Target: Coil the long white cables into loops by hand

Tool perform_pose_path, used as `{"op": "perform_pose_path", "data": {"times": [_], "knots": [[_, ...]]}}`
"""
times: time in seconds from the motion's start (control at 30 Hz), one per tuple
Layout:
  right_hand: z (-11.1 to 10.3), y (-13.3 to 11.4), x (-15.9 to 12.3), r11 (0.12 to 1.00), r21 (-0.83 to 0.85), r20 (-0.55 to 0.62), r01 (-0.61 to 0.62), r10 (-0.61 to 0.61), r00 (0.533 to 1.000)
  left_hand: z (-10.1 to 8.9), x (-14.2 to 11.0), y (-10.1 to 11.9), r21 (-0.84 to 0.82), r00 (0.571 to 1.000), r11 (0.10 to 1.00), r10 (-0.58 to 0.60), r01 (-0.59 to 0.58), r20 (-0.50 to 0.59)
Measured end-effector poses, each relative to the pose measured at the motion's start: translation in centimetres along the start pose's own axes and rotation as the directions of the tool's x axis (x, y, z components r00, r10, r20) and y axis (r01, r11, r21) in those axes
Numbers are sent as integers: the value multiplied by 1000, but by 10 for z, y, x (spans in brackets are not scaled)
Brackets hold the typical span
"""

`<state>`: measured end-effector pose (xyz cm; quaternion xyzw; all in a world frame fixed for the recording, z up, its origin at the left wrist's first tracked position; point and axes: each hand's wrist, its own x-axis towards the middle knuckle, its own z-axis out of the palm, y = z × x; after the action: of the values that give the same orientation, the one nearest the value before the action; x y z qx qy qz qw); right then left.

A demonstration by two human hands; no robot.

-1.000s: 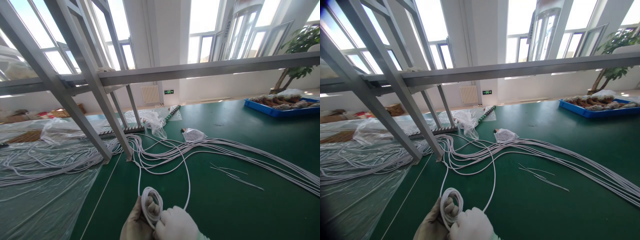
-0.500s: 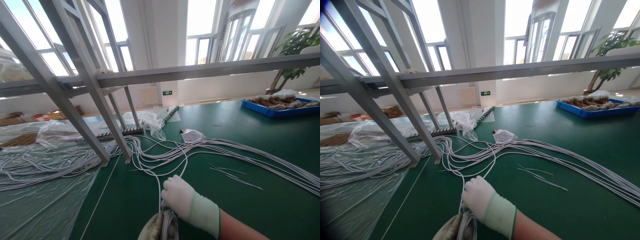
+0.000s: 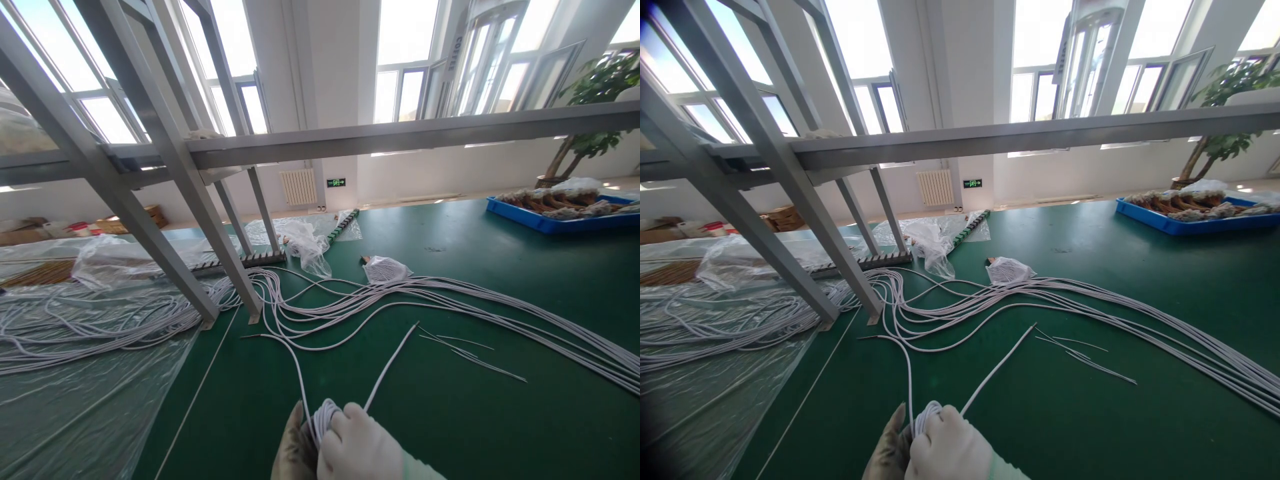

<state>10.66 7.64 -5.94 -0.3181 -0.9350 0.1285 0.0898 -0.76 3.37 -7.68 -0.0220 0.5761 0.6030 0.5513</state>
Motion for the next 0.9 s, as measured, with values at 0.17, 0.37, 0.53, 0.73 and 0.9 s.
{"op": "perform_pose_path", "data": {"times": [0.17, 0.37, 0.53, 0.73, 0.9], "knots": [[-10, 2, 7, 974, -38, 152, 225, -217, 964, 7, 5, 4, -6, 998, 998, -68, 68, 14], [-26, 15, -7, 910, -250, -25, 330, -346, 938, 15, -5, 6, -152, 989, 978, -134, 143, 69], [-70, 27, -15, 895, -307, -61, 325, -359, 931, 26, -11, 3, -248, 982, 952, -162, 182, 99], [-74, 30, -26, 997, 78, -448, -5, 40, 893, 34, -10, 5, -308, 989, 940, -134, 145, 57], [-56, 33, -43, 926, 377, -491, 23, 178, 853, 35, -3, 4, -362, 991, 924, -136, 123, -10]]}}
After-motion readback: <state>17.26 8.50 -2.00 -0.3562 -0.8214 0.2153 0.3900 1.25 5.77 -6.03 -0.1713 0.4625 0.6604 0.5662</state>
